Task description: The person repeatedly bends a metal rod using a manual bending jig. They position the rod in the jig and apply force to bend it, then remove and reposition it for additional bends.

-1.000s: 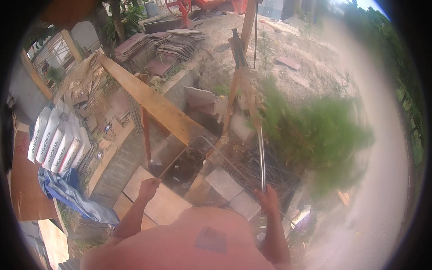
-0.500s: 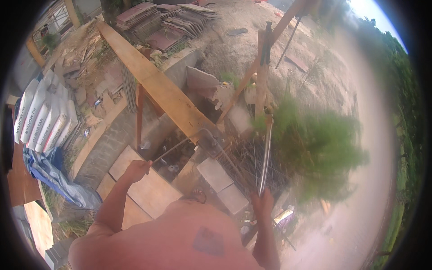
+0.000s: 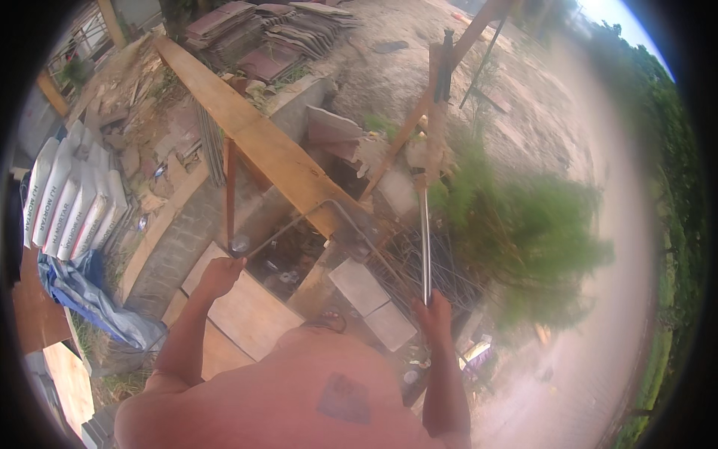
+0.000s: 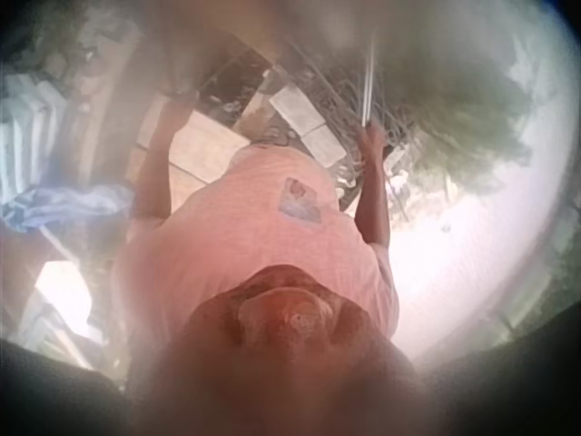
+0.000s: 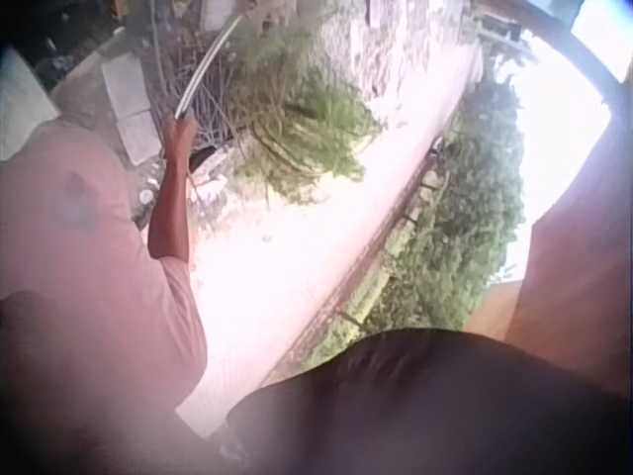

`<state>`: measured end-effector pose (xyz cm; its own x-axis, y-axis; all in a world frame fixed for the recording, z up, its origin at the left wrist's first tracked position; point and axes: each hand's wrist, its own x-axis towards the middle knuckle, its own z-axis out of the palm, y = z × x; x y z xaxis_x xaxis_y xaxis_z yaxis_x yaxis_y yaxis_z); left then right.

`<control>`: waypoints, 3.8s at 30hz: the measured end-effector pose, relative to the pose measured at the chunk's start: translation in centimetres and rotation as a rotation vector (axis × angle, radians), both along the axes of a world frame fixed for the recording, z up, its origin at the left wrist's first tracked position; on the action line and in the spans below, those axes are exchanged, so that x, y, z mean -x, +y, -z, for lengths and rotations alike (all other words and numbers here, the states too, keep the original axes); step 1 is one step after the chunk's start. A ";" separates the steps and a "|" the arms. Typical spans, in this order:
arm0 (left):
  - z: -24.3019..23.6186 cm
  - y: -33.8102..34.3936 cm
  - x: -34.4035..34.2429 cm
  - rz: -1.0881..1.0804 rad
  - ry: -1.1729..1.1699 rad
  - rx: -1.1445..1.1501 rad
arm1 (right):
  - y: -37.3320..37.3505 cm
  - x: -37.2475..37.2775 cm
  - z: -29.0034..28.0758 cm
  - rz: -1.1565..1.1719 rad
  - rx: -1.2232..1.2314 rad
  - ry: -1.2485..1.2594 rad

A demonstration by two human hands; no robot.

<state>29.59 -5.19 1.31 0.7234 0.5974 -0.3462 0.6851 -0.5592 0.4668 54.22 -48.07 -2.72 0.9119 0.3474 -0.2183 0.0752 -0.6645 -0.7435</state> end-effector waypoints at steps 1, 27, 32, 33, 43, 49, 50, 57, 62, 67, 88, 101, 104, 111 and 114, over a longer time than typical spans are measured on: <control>0.4 0.6 0.0 0.010 0.003 -0.012 | 0.7 0.2 -0.8 0.012 0.020 0.028; 1.8 2.2 -1.2 -0.045 -0.078 0.023 | -3.5 1.1 -3.3 -0.128 0.326 -0.098; 1.6 2.1 -1.1 -0.034 -0.046 0.025 | -1.1 3.1 -4.8 -0.083 0.312 0.003; 1.3 2.1 -1.1 -0.037 -0.037 0.031 | -0.4 3.2 -5.5 -0.061 0.297 0.018; -0.2 2.9 -1.8 0.019 0.046 0.022 | 0.1 3.7 -3.2 -0.019 0.197 -0.143; 0.0 2.7 -1.6 0.023 0.016 0.011 | -0.2 3.4 -2.8 0.005 0.149 -0.061; 0.5 2.9 -1.4 0.034 0.008 0.001 | -0.3 3.4 -2.7 0.009 0.132 -0.053; -0.2 2.1 -1.4 -0.043 0.040 0.069 | -0.6 3.2 -3.5 -0.016 0.191 -0.050; -0.6 2.1 -1.7 -0.047 -0.009 0.092 | -0.9 3.1 -3.1 -0.012 0.189 -0.023; 0.5 2.8 -1.5 -0.022 -0.008 0.055 | -1.4 3.0 -3.9 -0.011 0.232 -0.055; 0.7 2.6 -1.9 -0.084 0.037 0.083 | -8.7 -8.8 -2.5 -0.300 0.566 -0.553; 1.9 2.9 -1.0 -0.059 0.006 0.088 | -1.9 -21.8 -6.0 -0.635 0.683 -0.733; 0.9 2.4 -1.1 -0.109 0.025 0.109 | 0.5 -23.7 -6.5 -0.681 0.687 -0.795; 0.4 2.3 -1.2 -0.099 0.023 0.107 | 4.4 -26.6 -6.4 -0.806 0.765 -0.667; 0.6 2.5 -1.1 -0.082 0.024 0.092 | 4.8 -26.7 -6.4 -0.813 0.764 -0.645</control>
